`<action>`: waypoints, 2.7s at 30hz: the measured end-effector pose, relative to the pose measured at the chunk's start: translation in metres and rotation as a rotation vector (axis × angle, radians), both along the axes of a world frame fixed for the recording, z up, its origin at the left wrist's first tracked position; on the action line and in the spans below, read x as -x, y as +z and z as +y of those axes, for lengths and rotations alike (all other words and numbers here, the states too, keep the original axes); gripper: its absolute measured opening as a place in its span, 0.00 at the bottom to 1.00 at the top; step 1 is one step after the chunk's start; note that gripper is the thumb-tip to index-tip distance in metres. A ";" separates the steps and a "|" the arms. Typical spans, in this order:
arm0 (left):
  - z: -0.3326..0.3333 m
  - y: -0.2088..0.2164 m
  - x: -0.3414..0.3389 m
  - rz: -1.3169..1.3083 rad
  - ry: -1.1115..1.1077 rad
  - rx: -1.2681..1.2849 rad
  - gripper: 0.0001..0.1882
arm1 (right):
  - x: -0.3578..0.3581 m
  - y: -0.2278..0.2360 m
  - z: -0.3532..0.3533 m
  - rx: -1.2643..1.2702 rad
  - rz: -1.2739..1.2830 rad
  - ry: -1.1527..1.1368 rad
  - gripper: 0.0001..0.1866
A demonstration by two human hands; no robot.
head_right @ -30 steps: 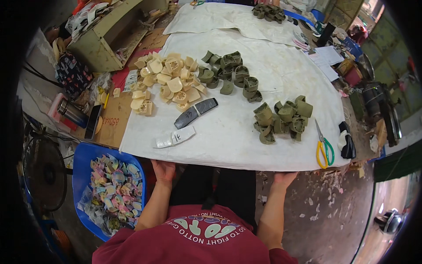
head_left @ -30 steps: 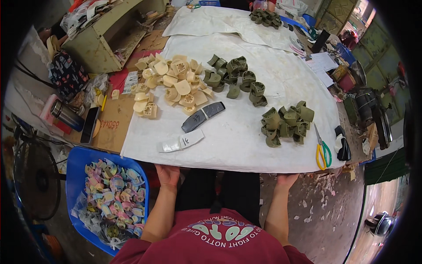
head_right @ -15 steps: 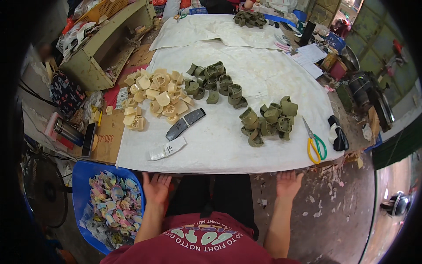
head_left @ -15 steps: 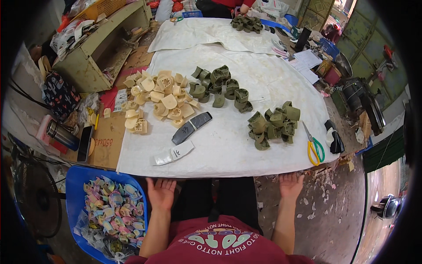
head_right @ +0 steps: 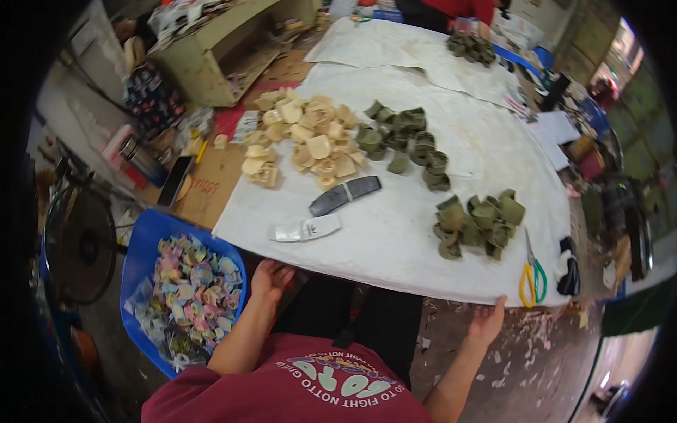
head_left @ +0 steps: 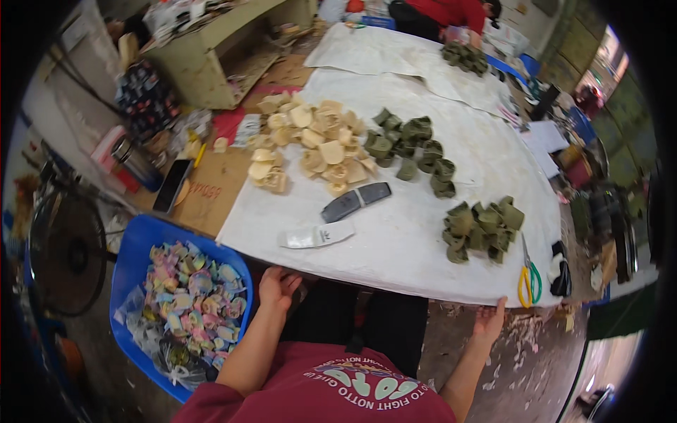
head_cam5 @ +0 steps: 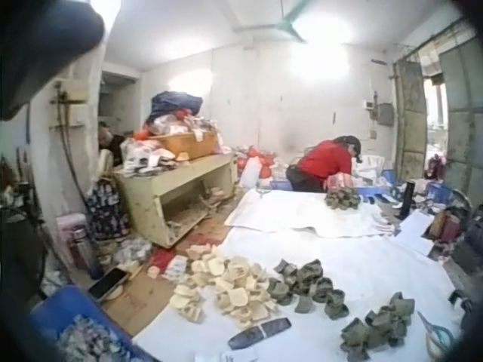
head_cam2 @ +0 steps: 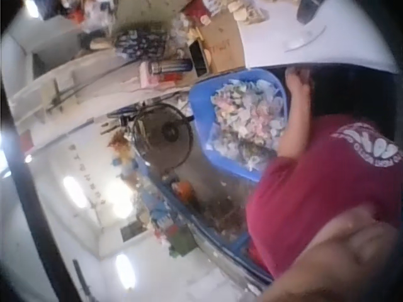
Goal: The person sorts green plastic components on a table, then wraps each one individually with a small piece of white paper. They handle the items one at a time, folding the paper around each component and placing the wrapped pieces into a pile. Another person is visible in the background working at a separate table.
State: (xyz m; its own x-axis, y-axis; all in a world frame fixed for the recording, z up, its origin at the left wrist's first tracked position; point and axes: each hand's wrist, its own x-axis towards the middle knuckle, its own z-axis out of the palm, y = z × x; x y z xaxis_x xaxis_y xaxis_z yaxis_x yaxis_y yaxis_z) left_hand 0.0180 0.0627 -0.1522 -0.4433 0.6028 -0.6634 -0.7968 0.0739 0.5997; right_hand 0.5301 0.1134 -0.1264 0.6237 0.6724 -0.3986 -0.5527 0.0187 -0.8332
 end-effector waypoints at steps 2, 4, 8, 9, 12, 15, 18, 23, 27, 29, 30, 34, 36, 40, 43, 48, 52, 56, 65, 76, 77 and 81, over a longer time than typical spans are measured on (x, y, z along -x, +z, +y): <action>0.002 0.008 -0.004 0.081 0.015 -0.012 0.06 | -0.008 -0.004 0.001 -0.046 -0.011 0.065 0.21; -0.003 0.005 -0.003 0.164 -0.003 -0.004 0.06 | -0.011 -0.006 -0.001 -0.105 0.013 0.157 0.20; -0.005 -0.001 -0.003 0.009 -0.008 0.042 0.11 | -0.026 -0.023 -0.007 -0.249 -0.120 0.260 0.17; -0.010 -0.002 -0.003 -0.121 -0.069 0.070 0.19 | -0.036 -0.027 -0.015 -0.222 -0.160 0.303 0.17; -0.044 0.050 -0.016 -0.348 -0.323 -0.130 0.26 | -0.039 -0.047 -0.059 0.080 -0.037 0.242 0.18; -0.060 0.094 -0.027 -0.395 -0.471 -0.411 0.32 | 0.026 -0.005 -0.091 0.178 -0.166 0.330 0.17; -0.037 0.132 -0.050 -0.418 -0.649 -0.496 0.33 | 0.087 0.044 -0.086 0.087 -0.254 0.394 0.17; 0.011 0.157 -0.118 -0.531 -0.930 -0.590 0.42 | 0.138 0.120 -0.051 -0.277 -0.325 0.500 0.21; 0.033 0.170 -0.175 -0.695 -1.057 -0.647 0.43 | 0.121 0.131 -0.055 -0.344 -0.268 0.391 0.25; 0.038 0.172 -0.200 -0.796 -1.052 -0.624 0.44 | 0.105 0.123 -0.064 -0.388 -0.297 0.390 0.29; 0.041 0.170 -0.211 -0.821 -1.074 -0.629 0.44 | 0.103 0.124 -0.068 -0.380 -0.375 0.324 0.31; 0.037 0.159 -0.263 -0.479 -1.354 -0.725 0.45 | 0.105 0.131 -0.063 -0.412 -0.383 0.166 0.42; 0.019 0.152 -0.301 0.247 -1.659 -0.924 0.48 | 0.095 0.141 -0.038 -0.468 -0.205 0.084 0.44; 0.019 0.165 -0.317 0.703 -1.686 -1.322 0.47 | 0.043 0.151 -0.014 -0.663 -0.055 0.127 0.45; 0.038 0.185 -0.339 1.113 -1.526 -1.417 0.44 | 0.063 0.152 -0.020 -0.620 -0.081 0.099 0.42; 0.062 0.194 -0.360 1.123 -1.429 -1.468 0.45 | 0.056 0.135 -0.017 -0.622 0.064 0.089 0.41; 0.030 0.195 -0.357 0.922 -1.362 -1.687 0.46 | 0.021 0.185 0.000 -0.772 -0.044 -0.149 0.44; 0.049 0.220 -0.366 1.184 -1.007 -1.758 0.51 | 0.054 0.180 -0.008 -0.827 -0.019 -0.069 0.43; 0.013 0.211 -0.374 0.977 -1.212 -1.738 0.55 | 0.069 0.204 -0.026 -0.848 -0.072 -0.056 0.43; 0.095 0.267 -0.378 1.252 -1.116 -1.513 0.49 | 0.133 0.191 -0.036 -0.898 -0.327 0.119 0.44; 0.105 0.271 -0.374 1.152 -1.153 -1.467 0.48 | 0.149 0.191 -0.037 -0.905 -0.335 0.129 0.44; 0.086 0.268 -0.363 1.237 -1.112 -1.406 0.46 | 0.126 0.206 -0.022 -0.895 -0.164 0.061 0.44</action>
State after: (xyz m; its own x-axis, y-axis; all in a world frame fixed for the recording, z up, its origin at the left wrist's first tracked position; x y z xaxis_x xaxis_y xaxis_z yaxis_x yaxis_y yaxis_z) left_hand 0.3810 0.1491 0.1156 0.5964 0.5459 0.5884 -0.0244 -0.7204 0.6931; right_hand 0.4046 0.0913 0.0800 0.5801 0.7211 0.3788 -0.4493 0.6712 -0.5896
